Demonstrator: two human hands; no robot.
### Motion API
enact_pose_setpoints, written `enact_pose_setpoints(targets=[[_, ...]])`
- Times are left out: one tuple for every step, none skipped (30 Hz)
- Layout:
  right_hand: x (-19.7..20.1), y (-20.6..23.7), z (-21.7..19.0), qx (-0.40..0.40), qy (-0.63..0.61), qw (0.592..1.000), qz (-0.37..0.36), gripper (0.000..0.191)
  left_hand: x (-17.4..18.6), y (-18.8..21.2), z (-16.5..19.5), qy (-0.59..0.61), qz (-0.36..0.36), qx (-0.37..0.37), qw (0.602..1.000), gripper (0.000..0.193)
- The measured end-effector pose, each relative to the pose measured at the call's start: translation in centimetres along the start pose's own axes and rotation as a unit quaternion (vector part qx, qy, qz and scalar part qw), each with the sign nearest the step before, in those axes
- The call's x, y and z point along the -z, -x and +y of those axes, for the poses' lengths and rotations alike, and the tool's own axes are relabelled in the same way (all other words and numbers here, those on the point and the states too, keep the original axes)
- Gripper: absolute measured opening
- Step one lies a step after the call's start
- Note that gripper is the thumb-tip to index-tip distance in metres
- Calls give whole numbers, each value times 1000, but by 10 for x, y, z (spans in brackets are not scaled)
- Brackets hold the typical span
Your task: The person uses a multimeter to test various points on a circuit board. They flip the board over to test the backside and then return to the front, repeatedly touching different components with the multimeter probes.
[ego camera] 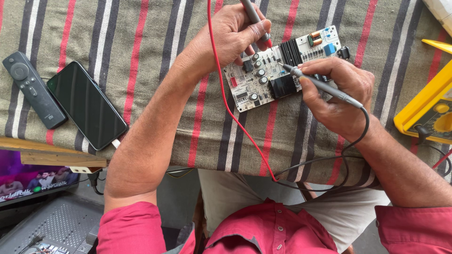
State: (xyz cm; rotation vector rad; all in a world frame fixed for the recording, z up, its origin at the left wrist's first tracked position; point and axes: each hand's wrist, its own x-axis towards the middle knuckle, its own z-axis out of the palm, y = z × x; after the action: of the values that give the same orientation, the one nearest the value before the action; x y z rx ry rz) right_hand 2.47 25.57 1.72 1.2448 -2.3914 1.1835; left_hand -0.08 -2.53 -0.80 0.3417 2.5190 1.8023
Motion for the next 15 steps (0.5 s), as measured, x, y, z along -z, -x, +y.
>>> enact_pose_setpoints(targets=[[0,0,0,2,3,1000,-1,9,0,0,0,0,-1,0,1000,23],[-1,-1,-1,4,6,1000,-2,8,0,0,1,-1,-2,0,1000,23],[-1,-1,-1,6,9,1000,-3,8,0,1,1,-1,-2,1,1000,22],[-2,-1,-1,10,10,1000,-2,9,0,1,2,0,-2,1,1000,22],[-3,-2,0,13,11,1000,-1,11,0,1,2,2,-1,1,1000,23],[-4,-3,0,17,11,1000,0,13,0,1,3,3,-1,1,1000,23],[-4,-4,1,18,9,1000,-1,13,0,1,3,4,-2,1,1000,23],[-5,-4,1,18,7,1000,-1,13,0,1,3,5,-4,0,1000,22],[-5,-4,1,19,4,1000,-2,13,0,1,3,6,-5,0,1000,22],[-5,-4,2,19,4,1000,-4,13,-1,1,3,5,-4,-1,1000,22],[-5,-4,2,19,5,1000,-6,12,-1,1,3,3,-3,-2,1000,22],[-5,-4,2,20,6,1000,-8,12,-1,1,3,2,-1,-3,1000,22],[-5,-4,1,19,6,1000,-8,12,-2,2,3,2,-1,-3,1000,22],[-5,-4,1,19,6,1000,-9,12,-1,2,3,3,0,-2,1000,21],[-5,-4,1,19,7,1000,-9,12,-1,1,3,3,1,-2,1000,21]])
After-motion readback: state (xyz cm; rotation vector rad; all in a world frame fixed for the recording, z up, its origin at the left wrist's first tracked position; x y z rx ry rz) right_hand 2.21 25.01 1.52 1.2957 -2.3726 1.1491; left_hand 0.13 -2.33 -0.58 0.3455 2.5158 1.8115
